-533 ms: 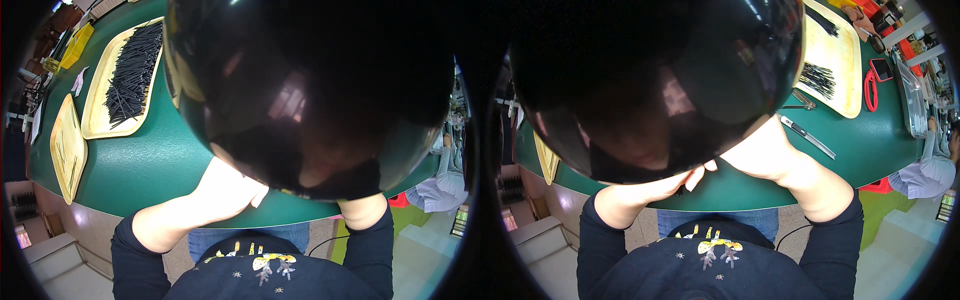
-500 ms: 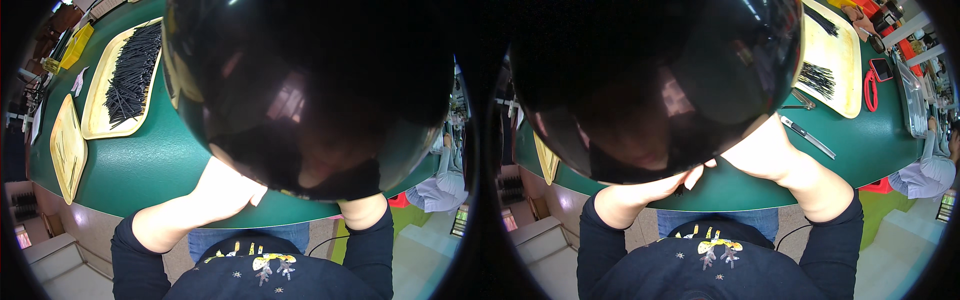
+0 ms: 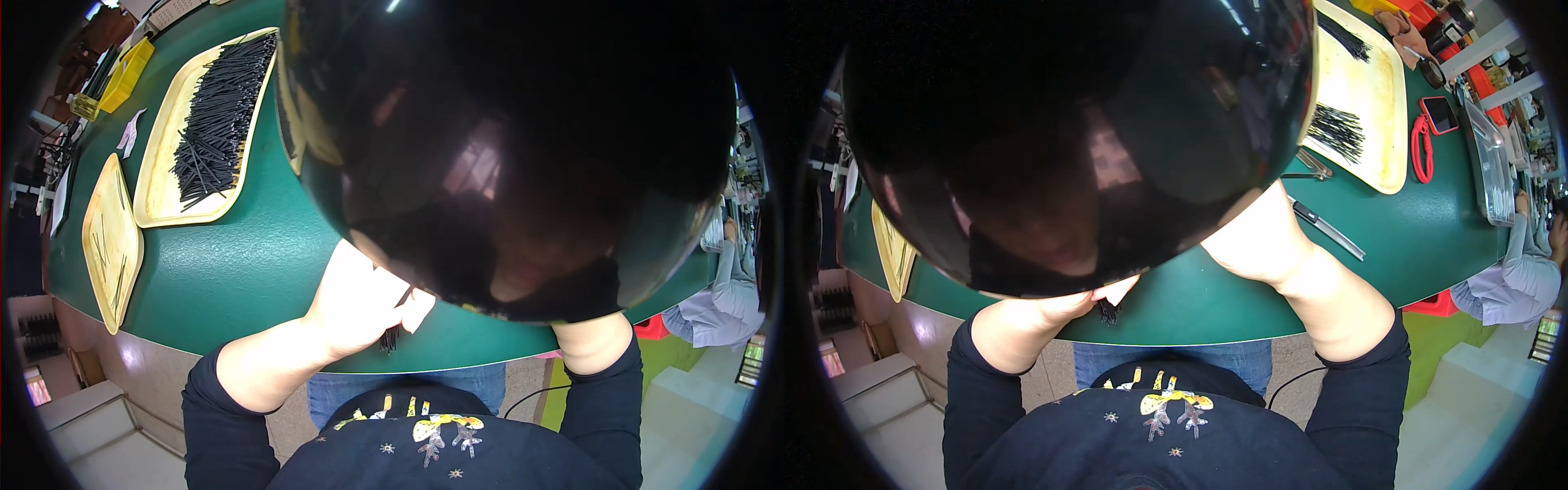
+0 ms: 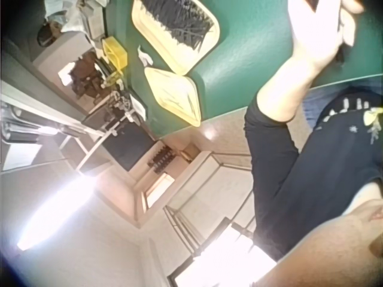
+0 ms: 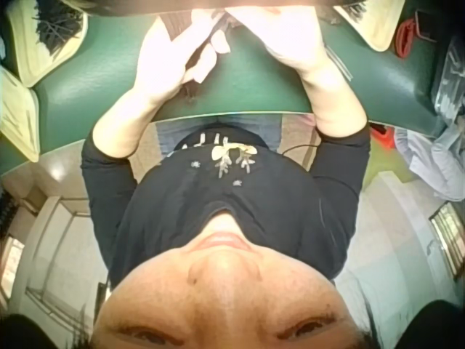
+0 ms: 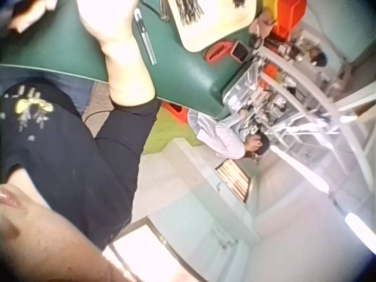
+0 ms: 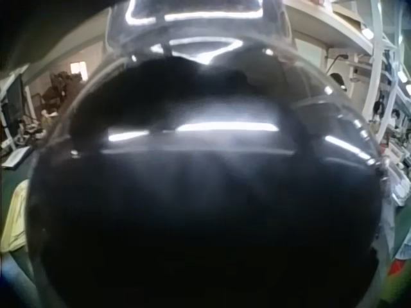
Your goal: The person takes a bundle of black bristles from a tray and sorts and aligns them by hand under a lamp.
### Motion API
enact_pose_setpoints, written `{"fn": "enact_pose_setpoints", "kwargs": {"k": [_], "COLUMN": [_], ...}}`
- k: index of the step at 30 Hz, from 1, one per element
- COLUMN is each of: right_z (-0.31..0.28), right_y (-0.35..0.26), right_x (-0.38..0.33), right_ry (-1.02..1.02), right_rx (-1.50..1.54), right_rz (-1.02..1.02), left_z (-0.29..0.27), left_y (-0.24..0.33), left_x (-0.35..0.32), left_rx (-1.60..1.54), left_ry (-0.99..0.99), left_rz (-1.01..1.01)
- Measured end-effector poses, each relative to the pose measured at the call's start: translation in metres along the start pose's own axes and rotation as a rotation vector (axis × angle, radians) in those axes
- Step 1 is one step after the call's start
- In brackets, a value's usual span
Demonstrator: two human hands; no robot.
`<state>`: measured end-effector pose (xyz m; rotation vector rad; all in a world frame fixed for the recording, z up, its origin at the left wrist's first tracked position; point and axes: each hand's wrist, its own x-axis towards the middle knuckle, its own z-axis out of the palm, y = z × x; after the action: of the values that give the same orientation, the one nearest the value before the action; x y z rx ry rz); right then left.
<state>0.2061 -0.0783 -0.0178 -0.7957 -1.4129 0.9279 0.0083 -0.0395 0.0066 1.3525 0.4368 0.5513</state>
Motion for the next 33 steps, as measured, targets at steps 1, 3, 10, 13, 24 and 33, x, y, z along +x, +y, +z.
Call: {"fn": "enact_pose_setpoints", "kwargs": {"k": [1, 3, 10, 13, 24, 33], "right_z": [0.001, 0.003, -0.003, 0.003, 0.003, 0.002], "right_y": [0.001, 0.003, -0.022, -0.004, -0.003, -0.009], "right_x": [-0.001, -0.001, 0.005, 0.007, 0.005, 0.008], "right_ry": [0.049, 0.109, 0.033, 0.042, 0.021, 0.032], "right_rx": [0.100, 0.130, 0.115, 0.221, 0.133, -0.064], "right_rz": [-0.002, -0.018, 0.070, 0.024, 0.007, -0.032], "left_z": [0.000, 0.001, 0.008, 0.007, 0.008, 0.004], "left_y": [-0.004, -0.006, 0.014, 0.011, 0.008, 0.016], "left_x": [-0.001, -0.003, 0.007, 0.002, 0.001, 0.004], "left_rx": [0.067, -0.141, -0.171, -0.099, -0.261, -0.177], "left_ry": [-0.018, 0.028, 0.015, 0.112, 0.193, 0.118], "left_rz": [0.039, 0.075, -0.097, -0.113, -0.126, -0.180]}}
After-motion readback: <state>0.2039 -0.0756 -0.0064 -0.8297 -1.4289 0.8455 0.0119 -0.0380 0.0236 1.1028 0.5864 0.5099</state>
